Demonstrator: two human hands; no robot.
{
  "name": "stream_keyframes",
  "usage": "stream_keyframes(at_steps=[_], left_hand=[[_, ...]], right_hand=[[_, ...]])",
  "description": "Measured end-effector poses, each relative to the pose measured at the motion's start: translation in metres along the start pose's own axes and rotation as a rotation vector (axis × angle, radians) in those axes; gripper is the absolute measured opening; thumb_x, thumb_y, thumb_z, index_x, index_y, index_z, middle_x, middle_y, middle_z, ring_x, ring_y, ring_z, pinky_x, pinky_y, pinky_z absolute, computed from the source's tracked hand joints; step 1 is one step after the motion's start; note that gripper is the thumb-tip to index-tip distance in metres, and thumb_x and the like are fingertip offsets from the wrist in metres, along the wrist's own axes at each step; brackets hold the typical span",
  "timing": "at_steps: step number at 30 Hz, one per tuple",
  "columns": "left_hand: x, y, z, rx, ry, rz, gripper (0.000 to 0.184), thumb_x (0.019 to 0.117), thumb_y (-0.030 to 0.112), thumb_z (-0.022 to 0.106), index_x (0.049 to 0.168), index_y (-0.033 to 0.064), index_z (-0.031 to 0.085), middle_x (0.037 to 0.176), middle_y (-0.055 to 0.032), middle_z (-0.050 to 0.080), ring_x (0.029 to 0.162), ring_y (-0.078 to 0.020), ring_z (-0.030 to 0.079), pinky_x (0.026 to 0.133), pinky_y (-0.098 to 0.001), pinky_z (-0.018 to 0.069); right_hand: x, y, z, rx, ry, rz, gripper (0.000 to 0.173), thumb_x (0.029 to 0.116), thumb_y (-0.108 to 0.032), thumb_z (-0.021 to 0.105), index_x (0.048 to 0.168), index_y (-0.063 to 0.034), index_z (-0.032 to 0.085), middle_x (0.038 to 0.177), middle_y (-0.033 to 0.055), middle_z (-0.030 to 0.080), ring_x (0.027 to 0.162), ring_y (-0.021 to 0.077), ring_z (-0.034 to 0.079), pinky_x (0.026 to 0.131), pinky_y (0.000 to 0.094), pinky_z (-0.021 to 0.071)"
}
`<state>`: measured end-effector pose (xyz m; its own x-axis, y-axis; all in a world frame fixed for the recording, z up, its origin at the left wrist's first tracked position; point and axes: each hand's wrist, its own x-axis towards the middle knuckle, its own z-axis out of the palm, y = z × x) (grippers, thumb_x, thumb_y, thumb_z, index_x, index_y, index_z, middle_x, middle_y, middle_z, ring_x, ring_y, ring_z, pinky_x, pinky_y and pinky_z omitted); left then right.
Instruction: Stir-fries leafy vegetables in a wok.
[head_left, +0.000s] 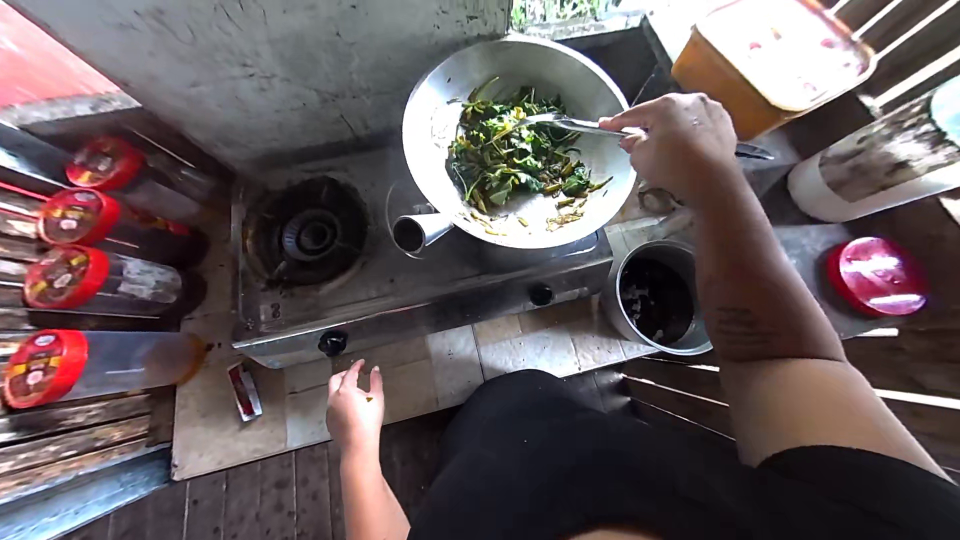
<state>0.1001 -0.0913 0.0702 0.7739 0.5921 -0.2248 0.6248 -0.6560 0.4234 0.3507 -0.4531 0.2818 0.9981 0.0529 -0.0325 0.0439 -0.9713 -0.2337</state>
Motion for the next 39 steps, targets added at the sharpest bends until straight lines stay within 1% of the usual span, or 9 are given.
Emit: stream_keyframes(at_steps=[4, 7, 10, 14, 19, 22, 26, 32, 39], left_hand=[[0.021, -0.003, -0.003, 0.008, -0.007, 0.027, 0.035, 0.1008, 0.019, 0.064, 0.129, -0.0004, 0.068, 0.133, -0.0281, 0.062, 0.123, -0.0443, 0.061, 0.102, -0.0603, 0.0477], [0.033, -0.011, -0.003, -0.074, 0.156, 0.163, 0.028, 0.0989, 0.013, 0.065, 0.121, -0.0034, 0.071, 0.123, -0.0299, 0.065, 0.115, -0.0445, 0.064, 0.098, -0.0579, 0.0508], [0.043, -0.019, -0.011, -0.111, 0.359, 0.33, 0.026, 0.099, 0.011, 0.062, 0.117, -0.0063, 0.072, 0.116, -0.0307, 0.067, 0.098, -0.0407, 0.069, 0.085, -0.0485, 0.0559], [0.055, -0.015, -0.028, -0.094, 0.598, 0.41, 0.029, 0.1008, 0.013, 0.059, 0.116, -0.0091, 0.071, 0.104, -0.0318, 0.066, 0.074, -0.0293, 0.062, 0.068, -0.0348, 0.0514], [0.073, 0.003, -0.037, -0.119, 0.766, 0.514, 0.031, 0.1003, 0.015, 0.059, 0.115, -0.0099, 0.071, 0.099, -0.0299, 0.063, 0.076, -0.0275, 0.059, 0.07, -0.0301, 0.0487], [0.072, 0.003, -0.038, -0.133, 0.764, 0.505, 0.034, 0.0999, 0.015, 0.06, 0.119, -0.0118, 0.068, 0.101, -0.0303, 0.062, 0.076, -0.0253, 0.057, 0.069, -0.0279, 0.0476], [0.068, -0.013, -0.037, -0.126, 0.741, 0.448, 0.035, 0.1005, 0.014, 0.058, 0.122, -0.0127, 0.066, 0.103, -0.0316, 0.062, 0.074, -0.0258, 0.057, 0.068, -0.0286, 0.0474], [0.057, 0.001, -0.034, -0.135, 0.737, 0.503, 0.033, 0.0992, 0.012, 0.059, 0.121, -0.0116, 0.067, 0.104, -0.0325, 0.063, 0.078, -0.0295, 0.06, 0.072, -0.0317, 0.0501], [0.029, -0.035, -0.036, -0.1, 0.762, 0.368, 0.034, 0.1001, 0.013, 0.059, 0.123, -0.0106, 0.067, 0.108, -0.0335, 0.062, 0.079, -0.0314, 0.061, 0.072, -0.0336, 0.0514]], right_hand=[[0.021, -0.014, 0.045, 0.001, -0.059, 0.036, 0.046, 0.0991, -0.004, 0.054, 0.134, -0.0275, 0.071, 0.128, 0.0177, 0.071, 0.123, 0.0438, 0.063, 0.097, 0.068, 0.0456], [0.027, -0.001, 0.062, 0.031, -0.075, 0.039, 0.047, 0.1015, -0.006, 0.053, 0.138, -0.0318, 0.068, 0.129, 0.0151, 0.071, 0.124, 0.0412, 0.063, 0.099, 0.0661, 0.0457], [0.014, 0.013, 0.035, 0.0, -0.107, 0.051, 0.04, 0.1035, -0.012, 0.056, 0.134, -0.0345, 0.071, 0.127, 0.0175, 0.071, 0.121, 0.0458, 0.063, 0.094, 0.073, 0.0452], [0.0, 0.004, -0.021, -0.148, -0.008, 0.077, 0.034, 0.104, -0.014, 0.058, 0.128, -0.0308, 0.074, 0.12, 0.0222, 0.072, 0.113, 0.0512, 0.065, 0.086, 0.0763, 0.0442], [0.019, -0.025, 0.018, -0.041, -0.02, 0.088, 0.042, 0.1, -0.005, 0.054, 0.132, -0.0252, 0.072, 0.126, 0.0211, 0.07, 0.122, 0.0465, 0.063, 0.098, 0.0709, 0.0447], [-0.007, -0.022, 0.025, -0.147, -0.072, -0.034, 0.044, 0.1002, -0.002, 0.054, 0.135, -0.0244, 0.071, 0.117, 0.0188, 0.074, 0.112, 0.044, 0.067, 0.092, 0.0682, 0.0494], [-0.041, -0.022, -0.005, -0.273, -0.143, 0.048, 0.04, 0.1014, -0.006, 0.057, 0.132, -0.0267, 0.073, 0.106, 0.0199, 0.075, 0.101, 0.0458, 0.069, 0.081, 0.0672, 0.0509], [-0.014, -0.026, 0.027, -0.134, -0.162, 0.008, 0.044, 0.0986, -0.001, 0.055, 0.133, -0.0241, 0.072, 0.119, 0.0192, 0.073, 0.116, 0.0447, 0.066, 0.094, 0.0686, 0.0486], [-0.054, -0.024, -0.03, -0.239, -0.088, 0.061, 0.031, 0.1019, -0.01, 0.06, 0.127, -0.0224, 0.075, 0.112, 0.0248, 0.072, 0.107, 0.0512, 0.066, 0.083, 0.0731, 0.0479]])
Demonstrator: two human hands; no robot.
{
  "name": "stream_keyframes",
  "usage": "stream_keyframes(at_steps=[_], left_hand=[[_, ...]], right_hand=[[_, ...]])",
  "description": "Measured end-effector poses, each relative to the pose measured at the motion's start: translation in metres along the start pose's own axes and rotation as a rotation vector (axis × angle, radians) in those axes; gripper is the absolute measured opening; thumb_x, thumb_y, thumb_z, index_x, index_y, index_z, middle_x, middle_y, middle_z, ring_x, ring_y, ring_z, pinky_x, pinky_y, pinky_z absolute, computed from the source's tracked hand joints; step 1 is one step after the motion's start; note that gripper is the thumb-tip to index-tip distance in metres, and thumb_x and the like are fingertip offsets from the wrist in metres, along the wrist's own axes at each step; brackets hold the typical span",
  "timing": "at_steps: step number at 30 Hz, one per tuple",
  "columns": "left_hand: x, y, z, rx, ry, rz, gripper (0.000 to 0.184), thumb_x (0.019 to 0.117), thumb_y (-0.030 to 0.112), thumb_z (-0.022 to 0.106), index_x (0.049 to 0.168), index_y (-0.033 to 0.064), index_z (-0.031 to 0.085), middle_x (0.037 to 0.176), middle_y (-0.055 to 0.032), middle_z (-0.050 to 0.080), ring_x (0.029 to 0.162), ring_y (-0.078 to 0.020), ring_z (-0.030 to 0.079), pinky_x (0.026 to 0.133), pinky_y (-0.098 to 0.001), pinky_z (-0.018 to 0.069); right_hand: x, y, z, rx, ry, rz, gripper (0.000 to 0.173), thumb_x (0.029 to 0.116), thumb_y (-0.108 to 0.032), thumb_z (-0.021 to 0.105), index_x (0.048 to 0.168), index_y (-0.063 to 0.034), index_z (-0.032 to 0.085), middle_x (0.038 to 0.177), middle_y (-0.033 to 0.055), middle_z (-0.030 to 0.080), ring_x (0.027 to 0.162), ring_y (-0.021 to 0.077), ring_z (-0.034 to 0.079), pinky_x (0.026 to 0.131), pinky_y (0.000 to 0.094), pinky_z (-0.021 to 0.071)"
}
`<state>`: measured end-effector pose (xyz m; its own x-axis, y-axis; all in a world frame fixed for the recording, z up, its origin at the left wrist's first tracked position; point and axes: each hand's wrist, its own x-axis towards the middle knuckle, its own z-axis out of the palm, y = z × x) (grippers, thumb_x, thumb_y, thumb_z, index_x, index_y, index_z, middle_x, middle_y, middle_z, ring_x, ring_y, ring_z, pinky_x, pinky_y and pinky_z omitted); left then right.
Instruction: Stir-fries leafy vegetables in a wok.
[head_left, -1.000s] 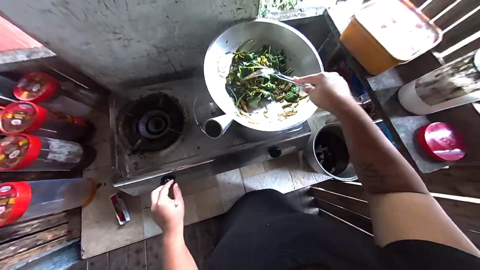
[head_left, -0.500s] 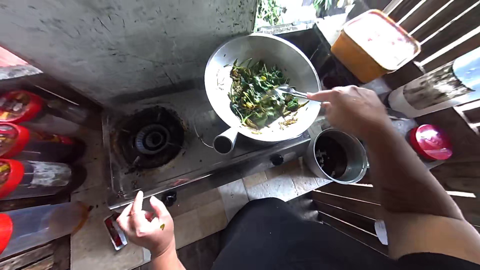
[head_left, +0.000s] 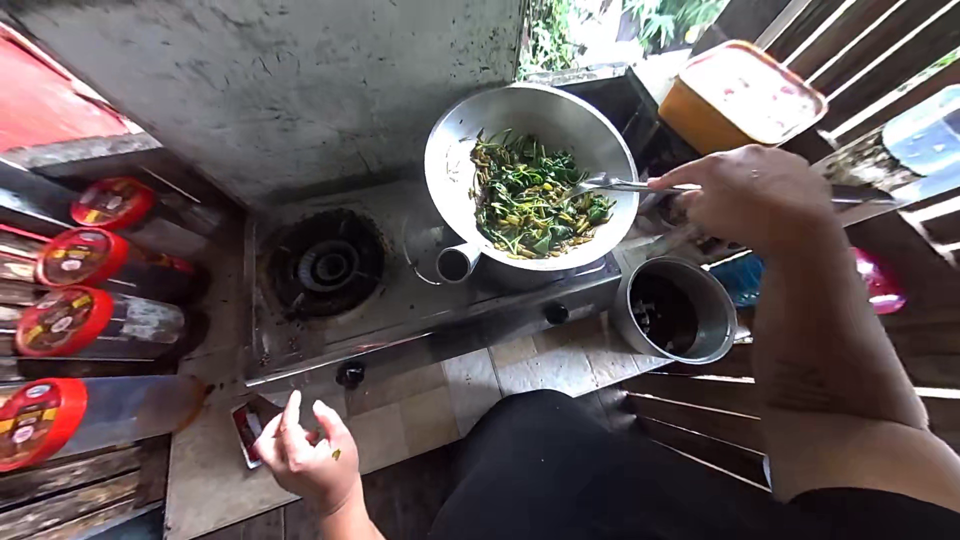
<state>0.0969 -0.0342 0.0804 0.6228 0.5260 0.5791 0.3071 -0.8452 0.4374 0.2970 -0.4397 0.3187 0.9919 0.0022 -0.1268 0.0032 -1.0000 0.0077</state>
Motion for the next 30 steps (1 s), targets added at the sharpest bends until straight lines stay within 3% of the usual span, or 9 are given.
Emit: stream_keyframes(at_steps=[5, 11, 13, 16, 22, 25, 27, 30], left_hand=[[-0.009, 0.009, -0.006, -0.026, -0.01, -0.025, 0.034, 0.1, 0.012, 0.059, 0.125, -0.0104, 0.066, 0.111, -0.0339, 0.061, 0.078, -0.0297, 0.061, 0.07, -0.0321, 0.0513], [-0.023, 0.019, -0.017, -0.048, 0.006, -0.037, 0.035, 0.0999, 0.011, 0.06, 0.125, -0.0115, 0.065, 0.112, -0.0334, 0.06, 0.078, -0.0274, 0.061, 0.069, -0.0295, 0.0512], [-0.028, 0.021, -0.019, -0.05, 0.003, -0.031, 0.035, 0.0998, 0.012, 0.06, 0.126, -0.011, 0.065, 0.113, -0.0334, 0.06, 0.078, -0.027, 0.061, 0.069, -0.029, 0.051], [-0.032, 0.03, -0.025, -0.06, 0.006, -0.007, 0.035, 0.0997, 0.013, 0.061, 0.125, -0.0101, 0.066, 0.112, -0.0319, 0.06, 0.077, -0.0248, 0.059, 0.068, -0.0272, 0.05], [-0.052, 0.035, -0.045, -0.011, 0.039, -0.047, 0.035, 0.0994, 0.012, 0.061, 0.125, -0.0101, 0.066, 0.112, -0.0329, 0.06, 0.081, -0.027, 0.06, 0.07, -0.0283, 0.0498], [-0.058, 0.037, -0.053, 0.017, 0.037, -0.065, 0.035, 0.0988, 0.012, 0.061, 0.126, -0.0091, 0.066, 0.113, -0.0322, 0.06, 0.082, -0.0257, 0.06, 0.07, -0.0278, 0.0498], [-0.06, 0.037, -0.06, 0.032, 0.048, -0.065, 0.034, 0.0989, 0.012, 0.061, 0.125, -0.0084, 0.067, 0.112, -0.0301, 0.059, 0.08, -0.0232, 0.059, 0.068, -0.0255, 0.0488], [-0.064, 0.035, -0.068, 0.063, 0.093, -0.076, 0.033, 0.099, 0.012, 0.061, 0.124, -0.0096, 0.067, 0.111, -0.0309, 0.06, 0.078, -0.0238, 0.059, 0.069, -0.0257, 0.0492]], right_hand=[[0.042, -0.018, 0.058, 0.15, -0.025, -0.059, 0.045, 0.0974, -0.002, 0.056, 0.134, -0.0222, 0.071, 0.124, 0.0212, 0.071, 0.12, 0.0459, 0.064, 0.097, 0.0695, 0.0474], [0.02, -0.01, 0.042, 0.11, -0.072, -0.096, 0.039, 0.0961, -0.001, 0.06, 0.128, -0.0184, 0.074, 0.121, 0.0203, 0.072, 0.12, 0.0449, 0.063, 0.096, 0.0685, 0.0479], [0.029, -0.017, 0.056, 0.159, -0.054, -0.116, 0.039, 0.0954, -0.001, 0.059, 0.128, -0.0164, 0.073, 0.123, 0.0211, 0.071, 0.121, 0.0459, 0.063, 0.096, 0.0693, 0.0477], [0.044, -0.02, 0.077, 0.217, -0.029, -0.131, 0.048, 0.0945, 0.001, 0.057, 0.135, -0.021, 0.07, 0.126, 0.021, 0.07, 0.122, 0.0461, 0.063, 0.097, 0.0695, 0.0479], [-0.008, 0.027, 0.015, 0.103, 0.058, -0.082, 0.035, 0.0988, -0.006, 0.06, 0.127, -0.0206, 0.075, 0.118, 0.0228, 0.072, 0.113, 0.0485, 0.065, 0.088, 0.0722, 0.0483], [0.017, 0.018, 0.037, 0.125, 0.029, -0.119, 0.036, 0.0944, 0.0, 0.06, 0.125, -0.0124, 0.074, 0.12, 0.025, 0.071, 0.117, 0.0494, 0.063, 0.092, 0.0721, 0.0473], [0.044, 0.019, 0.055, 0.193, 0.012, -0.13, 0.041, 0.0948, -0.001, 0.059, 0.129, -0.017, 0.073, 0.125, 0.0231, 0.07, 0.123, 0.0481, 0.062, 0.096, 0.0718, 0.0467], [0.06, 0.037, 0.032, 0.24, 0.092, -0.113, 0.038, 0.0945, -0.006, 0.062, 0.127, -0.0214, 0.074, 0.126, 0.0251, 0.068, 0.122, 0.0517, 0.06, 0.09, 0.0776, 0.045]])
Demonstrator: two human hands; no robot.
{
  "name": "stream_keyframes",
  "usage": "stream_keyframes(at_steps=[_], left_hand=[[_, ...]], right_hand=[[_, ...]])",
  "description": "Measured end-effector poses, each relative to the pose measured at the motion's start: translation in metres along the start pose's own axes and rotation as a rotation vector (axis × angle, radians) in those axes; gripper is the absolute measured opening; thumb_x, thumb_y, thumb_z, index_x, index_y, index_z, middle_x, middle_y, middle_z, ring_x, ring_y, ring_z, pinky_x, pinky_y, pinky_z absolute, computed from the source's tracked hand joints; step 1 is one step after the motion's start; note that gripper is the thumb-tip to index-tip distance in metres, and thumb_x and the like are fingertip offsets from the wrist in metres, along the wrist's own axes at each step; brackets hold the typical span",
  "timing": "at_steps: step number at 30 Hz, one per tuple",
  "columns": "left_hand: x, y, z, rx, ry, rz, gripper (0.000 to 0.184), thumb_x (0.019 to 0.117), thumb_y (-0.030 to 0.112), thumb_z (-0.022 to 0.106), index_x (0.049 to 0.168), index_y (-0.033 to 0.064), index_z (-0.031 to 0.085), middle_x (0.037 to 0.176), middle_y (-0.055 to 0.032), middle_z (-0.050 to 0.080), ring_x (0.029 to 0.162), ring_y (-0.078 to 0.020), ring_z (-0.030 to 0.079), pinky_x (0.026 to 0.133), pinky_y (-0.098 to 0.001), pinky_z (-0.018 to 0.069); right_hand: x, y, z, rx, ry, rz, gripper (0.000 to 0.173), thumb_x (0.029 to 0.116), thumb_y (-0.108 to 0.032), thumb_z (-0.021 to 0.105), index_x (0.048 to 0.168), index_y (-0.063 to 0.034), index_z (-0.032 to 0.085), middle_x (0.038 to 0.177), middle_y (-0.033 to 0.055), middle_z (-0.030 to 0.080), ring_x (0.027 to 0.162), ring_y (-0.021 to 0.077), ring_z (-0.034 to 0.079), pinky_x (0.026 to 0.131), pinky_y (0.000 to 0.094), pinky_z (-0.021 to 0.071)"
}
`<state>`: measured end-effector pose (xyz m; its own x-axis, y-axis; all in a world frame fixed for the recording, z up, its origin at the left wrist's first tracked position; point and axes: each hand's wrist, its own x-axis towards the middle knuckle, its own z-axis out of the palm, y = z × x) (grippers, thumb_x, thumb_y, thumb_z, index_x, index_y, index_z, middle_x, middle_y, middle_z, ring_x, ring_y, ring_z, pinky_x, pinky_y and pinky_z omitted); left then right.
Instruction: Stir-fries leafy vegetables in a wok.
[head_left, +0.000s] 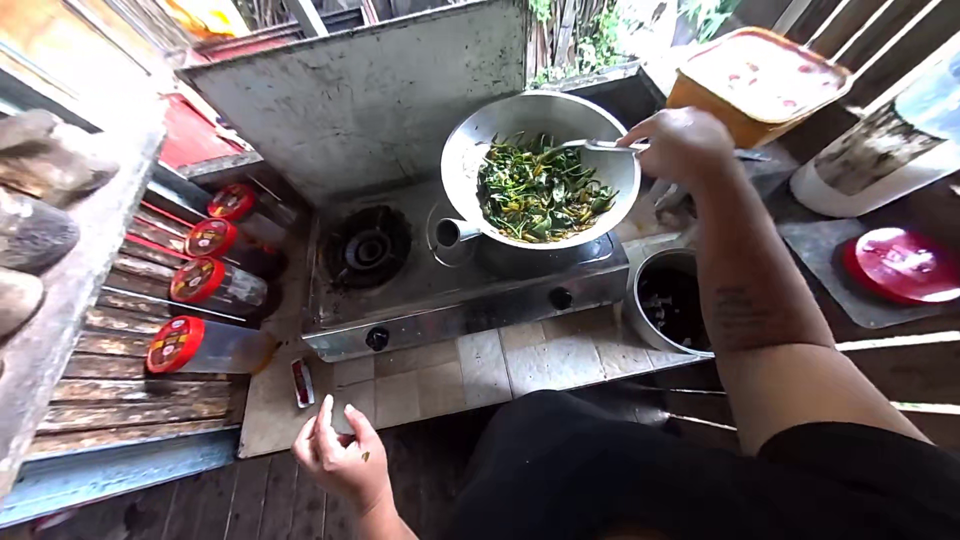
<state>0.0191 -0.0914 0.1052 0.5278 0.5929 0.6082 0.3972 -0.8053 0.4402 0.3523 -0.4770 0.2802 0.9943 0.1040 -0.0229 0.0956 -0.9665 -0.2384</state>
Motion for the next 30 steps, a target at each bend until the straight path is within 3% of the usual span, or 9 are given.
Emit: stream_keyframes(at_steps=[4, 8, 11, 13, 16, 18, 20, 24, 30], left_hand=[[-0.008, -0.008, -0.01, 0.031, 0.005, -0.026, 0.032, 0.0988, 0.011, 0.061, 0.123, -0.0095, 0.067, 0.111, -0.031, 0.06, 0.081, -0.0255, 0.06, 0.071, -0.0261, 0.0504], [-0.014, -0.013, -0.018, 0.04, -0.006, -0.065, 0.032, 0.0991, 0.009, 0.061, 0.124, -0.0102, 0.066, 0.115, -0.0331, 0.059, 0.086, -0.0267, 0.061, 0.073, -0.0261, 0.0503], [-0.017, -0.016, -0.016, 0.037, -0.011, -0.071, 0.032, 0.0992, 0.009, 0.06, 0.124, -0.0102, 0.066, 0.116, -0.0332, 0.058, 0.086, -0.0263, 0.06, 0.073, -0.026, 0.0503], [-0.016, -0.015, -0.011, 0.033, -0.008, -0.07, 0.032, 0.0996, 0.01, 0.061, 0.124, -0.0097, 0.067, 0.115, -0.0318, 0.058, 0.085, -0.0249, 0.06, 0.073, -0.0249, 0.0498], [-0.011, -0.01, -0.002, 0.002, -0.024, -0.049, 0.032, 0.0993, 0.011, 0.061, 0.123, -0.0101, 0.067, 0.114, -0.0311, 0.059, 0.082, -0.0226, 0.059, 0.072, -0.0238, 0.0488], [-0.007, -0.008, 0.003, -0.016, -0.032, -0.025, 0.032, 0.0988, 0.011, 0.061, 0.122, -0.0101, 0.068, 0.111, -0.0296, 0.059, 0.079, -0.0208, 0.058, 0.069, -0.0225, 0.0478], [-0.004, -0.008, 0.007, -0.026, -0.04, -0.018, 0.031, 0.0989, 0.011, 0.061, 0.122, -0.01, 0.068, 0.111, -0.0298, 0.059, 0.08, -0.021, 0.058, 0.069, -0.0224, 0.0476], [0.0, -0.012, 0.012, -0.026, -0.061, -0.005, 0.032, 0.0994, 0.012, 0.061, 0.122, -0.0103, 0.068, 0.112, -0.0311, 0.059, 0.082, -0.0235, 0.06, 0.07, -0.0239, 0.0491], [0.011, -0.001, 0.024, -0.071, -0.106, 0.068, 0.032, 0.0998, 0.012, 0.061, 0.123, -0.0097, 0.068, 0.114, -0.0313, 0.058, 0.087, -0.0242, 0.06, 0.072, -0.0233, 0.0496]], right_hand=[[0.037, -0.018, -0.014, -0.031, -0.021, 0.11, 0.034, 0.0965, -0.01, 0.062, 0.129, -0.0119, 0.071, 0.132, 0.0298, 0.064, 0.127, 0.0543, 0.055, 0.094, 0.0794, 0.0405], [0.061, -0.079, 0.008, -0.023, -0.062, 0.17, 0.034, 0.0918, -0.011, 0.069, 0.118, 0.0111, 0.066, 0.131, 0.0348, 0.06, 0.127, 0.0526, 0.055, 0.096, 0.0736, 0.0425], [0.061, -0.117, 0.024, 0.013, -0.062, 0.026, 0.037, 0.0919, -0.01, 0.066, 0.126, 0.0054, 0.065, 0.133, 0.0299, 0.062, 0.129, 0.0492, 0.055, 0.099, 0.073, 0.0425], [0.051, -0.133, 0.027, -0.025, -0.064, -0.103, 0.027, 0.0955, -0.007, 0.061, 0.118, 0.0061, 0.069, 0.127, 0.0283, 0.065, 0.125, 0.0475, 0.059, 0.099, 0.0699, 0.0444], [0.026, -0.134, 0.019, -0.275, -0.146, -0.285, 0.017, 0.0967, -0.001, 0.056, 0.102, 0.0021, 0.073, 0.112, 0.0246, 0.07, 0.113, 0.0444, 0.065, 0.09, 0.0653, 0.0483], [0.017, -0.116, 0.011, -0.357, -0.192, -0.328, 0.024, 0.0973, -0.001, 0.056, 0.111, -0.0061, 0.075, 0.113, 0.0217, 0.071, 0.112, 0.044, 0.065, 0.089, 0.0666, 0.0481], [0.012, -0.084, -0.002, -0.322, -0.177, -0.314, 0.032, 0.0989, -0.003, 0.056, 0.121, -0.0147, 0.075, 0.119, 0.0201, 0.071, 0.117, 0.0456, 0.064, 0.095, 0.0702, 0.0458], [-0.011, -0.033, -0.037, -0.279, -0.103, -0.146, 0.037, 0.0966, -0.003, 0.06, 0.123, -0.0235, 0.076, 0.12, 0.0199, 0.072, 0.118, 0.047, 0.062, 0.094, 0.0725, 0.0446], [-0.008, -0.017, -0.002, -0.211, -0.185, 0.015, 0.043, 0.0945, -0.002, 0.058, 0.129, -0.0214, 0.073, 0.126, 0.021, 0.069, 0.124, 0.0457, 0.061, 0.096, 0.0702, 0.0464]])
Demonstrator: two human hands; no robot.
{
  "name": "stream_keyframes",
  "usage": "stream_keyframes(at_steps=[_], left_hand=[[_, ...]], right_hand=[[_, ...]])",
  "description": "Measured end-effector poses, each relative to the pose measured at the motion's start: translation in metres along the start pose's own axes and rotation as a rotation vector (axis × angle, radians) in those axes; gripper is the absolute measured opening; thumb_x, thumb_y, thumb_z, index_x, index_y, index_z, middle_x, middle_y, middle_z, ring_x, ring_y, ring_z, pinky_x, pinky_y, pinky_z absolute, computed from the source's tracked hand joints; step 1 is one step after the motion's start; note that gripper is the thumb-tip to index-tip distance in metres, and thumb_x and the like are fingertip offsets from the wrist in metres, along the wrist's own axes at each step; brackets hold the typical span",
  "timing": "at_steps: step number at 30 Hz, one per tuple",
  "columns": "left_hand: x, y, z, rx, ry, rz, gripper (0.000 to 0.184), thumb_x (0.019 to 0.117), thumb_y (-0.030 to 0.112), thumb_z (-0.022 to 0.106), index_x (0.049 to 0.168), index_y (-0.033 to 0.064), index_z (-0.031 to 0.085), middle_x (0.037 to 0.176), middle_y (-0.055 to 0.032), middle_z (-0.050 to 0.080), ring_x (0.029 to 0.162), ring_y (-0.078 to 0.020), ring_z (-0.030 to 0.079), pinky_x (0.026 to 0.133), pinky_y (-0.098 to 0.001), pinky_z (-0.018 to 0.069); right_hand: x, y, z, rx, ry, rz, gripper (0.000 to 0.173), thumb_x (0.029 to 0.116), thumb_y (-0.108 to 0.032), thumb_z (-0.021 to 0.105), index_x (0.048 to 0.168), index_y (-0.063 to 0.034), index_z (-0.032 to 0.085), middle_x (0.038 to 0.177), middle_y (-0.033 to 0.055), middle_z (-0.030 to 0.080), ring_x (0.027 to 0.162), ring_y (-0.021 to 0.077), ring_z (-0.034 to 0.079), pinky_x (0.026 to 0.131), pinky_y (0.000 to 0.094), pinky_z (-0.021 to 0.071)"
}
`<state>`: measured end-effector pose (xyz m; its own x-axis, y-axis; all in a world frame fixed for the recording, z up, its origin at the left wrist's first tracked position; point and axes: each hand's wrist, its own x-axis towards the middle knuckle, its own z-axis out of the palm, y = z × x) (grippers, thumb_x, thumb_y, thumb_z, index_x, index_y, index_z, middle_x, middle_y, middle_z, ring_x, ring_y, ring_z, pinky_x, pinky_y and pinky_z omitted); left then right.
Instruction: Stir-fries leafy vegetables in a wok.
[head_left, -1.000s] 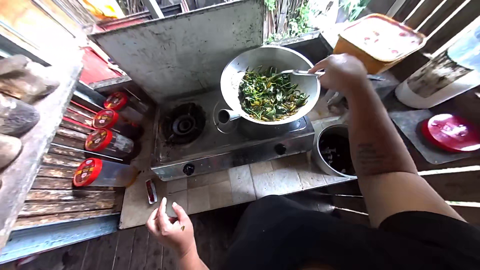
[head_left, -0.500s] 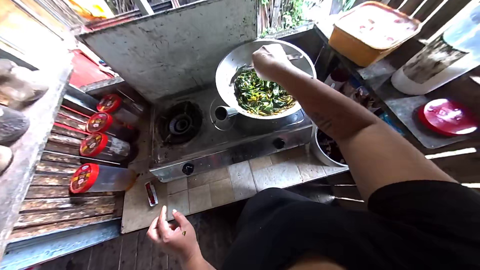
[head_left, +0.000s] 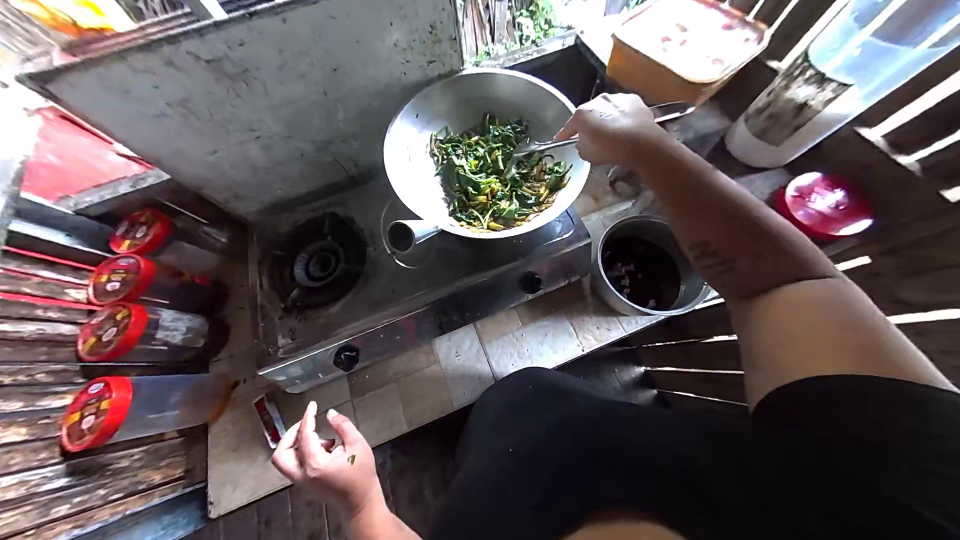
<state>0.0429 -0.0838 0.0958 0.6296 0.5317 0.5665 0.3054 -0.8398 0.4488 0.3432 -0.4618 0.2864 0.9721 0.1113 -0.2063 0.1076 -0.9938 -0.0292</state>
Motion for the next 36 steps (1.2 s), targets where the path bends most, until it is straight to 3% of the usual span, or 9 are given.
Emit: stream_keyframes(at_steps=[7, 10, 14, 17, 21, 26, 29, 33, 36], left_hand=[[0.009, 0.012, 0.008, -0.022, -0.009, 0.02, 0.03, 0.1001, 0.012, 0.061, 0.121, -0.0087, 0.069, 0.114, -0.0306, 0.058, 0.085, -0.0218, 0.06, 0.07, -0.0213, 0.0486], [0.009, 0.011, 0.009, -0.016, 0.003, 0.022, 0.03, 0.0998, 0.01, 0.061, 0.121, -0.0096, 0.069, 0.114, -0.031, 0.059, 0.087, -0.0229, 0.061, 0.071, -0.0216, 0.0491], [0.008, 0.012, 0.008, -0.021, 0.007, 0.03, 0.03, 0.0994, 0.009, 0.061, 0.121, -0.0096, 0.069, 0.113, -0.0304, 0.059, 0.085, -0.0215, 0.06, 0.07, -0.0208, 0.0481], [0.005, 0.011, 0.005, -0.013, 0.017, 0.017, 0.029, 0.0991, 0.009, 0.061, 0.12, -0.01, 0.069, 0.112, -0.0303, 0.059, 0.087, -0.0215, 0.06, 0.07, -0.02, 0.0479], [0.001, 0.008, 0.005, -0.004, 0.021, -0.012, 0.029, 0.0989, 0.01, 0.062, 0.119, -0.0094, 0.069, 0.11, -0.0289, 0.058, 0.082, -0.0184, 0.057, 0.068, -0.0194, 0.046], [0.002, 0.013, 0.008, -0.008, -0.016, -0.015, 0.03, 0.0999, 0.01, 0.061, 0.122, -0.0093, 0.069, 0.115, -0.0319, 0.059, 0.087, -0.0241, 0.061, 0.071, -0.0229, 0.0497], [0.006, 0.017, 0.009, -0.022, -0.011, 0.003, 0.029, 0.099, 0.009, 0.062, 0.121, -0.0085, 0.069, 0.113, -0.0303, 0.058, 0.084, -0.0225, 0.06, 0.069, -0.0216, 0.0489], [0.004, 0.013, 0.012, -0.04, -0.002, -0.005, 0.029, 0.0986, 0.009, 0.062, 0.12, -0.0089, 0.069, 0.112, -0.0293, 0.059, 0.082, -0.0205, 0.059, 0.067, -0.0207, 0.0477], [0.002, 0.006, 0.014, -0.046, -0.002, -0.01, 0.029, 0.0988, 0.01, 0.063, 0.12, -0.0087, 0.07, 0.111, -0.0289, 0.059, 0.082, -0.02, 0.058, 0.067, -0.0207, 0.0473]], right_hand=[[-0.051, 0.035, -0.061, -0.174, 0.015, 0.09, 0.026, 0.1003, -0.014, 0.062, 0.119, -0.0236, 0.078, 0.114, 0.0243, 0.071, 0.113, 0.0503, 0.063, 0.088, 0.0758, 0.0443], [-0.026, 0.023, -0.04, -0.182, -0.077, 0.026, 0.024, 0.1007, -0.013, 0.062, 0.118, -0.0175, 0.078, 0.114, 0.0253, 0.07, 0.114, 0.0501, 0.062, 0.089, 0.0749, 0.0442], [0.013, 0.012, -0.013, -0.071, -0.026, -0.022, 0.033, 0.0972, -0.007, 0.06, 0.121, -0.0217, 0.077, 0.123, 0.0221, 0.07, 0.122, 0.0474, 0.061, 0.092, 0.0727, 0.0458], [-0.01, 0.02, -0.036, -0.126, -0.002, -0.048, 0.029, 0.0986, -0.009, 0.061, 0.119, -0.0205, 0.077, 0.117, 0.0231, 0.071, 0.118, 0.0491, 0.062, 0.092, 0.0747, 0.0448], [-0.063, 0.012, -0.057, -0.207, -0.073, -0.002, 0.025, 0.0973, -0.009, 0.065, 0.11, -0.0247, 0.08, 0.097, 0.0206, 0.072, 0.099, 0.0474, 0.066, 0.079, 0.0721, 0.047], [-0.047, -0.026, -0.015, -0.172, -0.044, -0.138, 0.021, 0.0961, -0.005, 0.061, 0.109, -0.0101, 0.076, 0.102, 0.0223, 0.072, 0.105, 0.0465, 0.067, 0.085, 0.0683, 0.0491], [-0.032, -0.027, -0.02, -0.152, -0.065, -0.129, 0.028, 0.0981, -0.006, 0.06, 0.118, -0.0165, 0.076, 0.11, 0.0227, 0.072, 0.111, 0.0473, 0.065, 0.089, 0.0699, 0.0482], [-0.057, -0.016, -0.047, -0.216, -0.087, -0.153, 0.024, 0.0986, -0.012, 0.065, 0.113, -0.0245, 0.079, 0.098, 0.0182, 0.073, 0.1, 0.0451, 0.066, 0.081, 0.0702, 0.0489], [-0.061, -0.047, -0.029, -0.195, -0.097, -0.18, 0.016, 0.0971, -0.01, 0.064, 0.106, -0.0124, 0.078, 0.098, 0.0218, 0.071, 0.101, 0.0473, 0.067, 0.08, 0.0707, 0.049]])
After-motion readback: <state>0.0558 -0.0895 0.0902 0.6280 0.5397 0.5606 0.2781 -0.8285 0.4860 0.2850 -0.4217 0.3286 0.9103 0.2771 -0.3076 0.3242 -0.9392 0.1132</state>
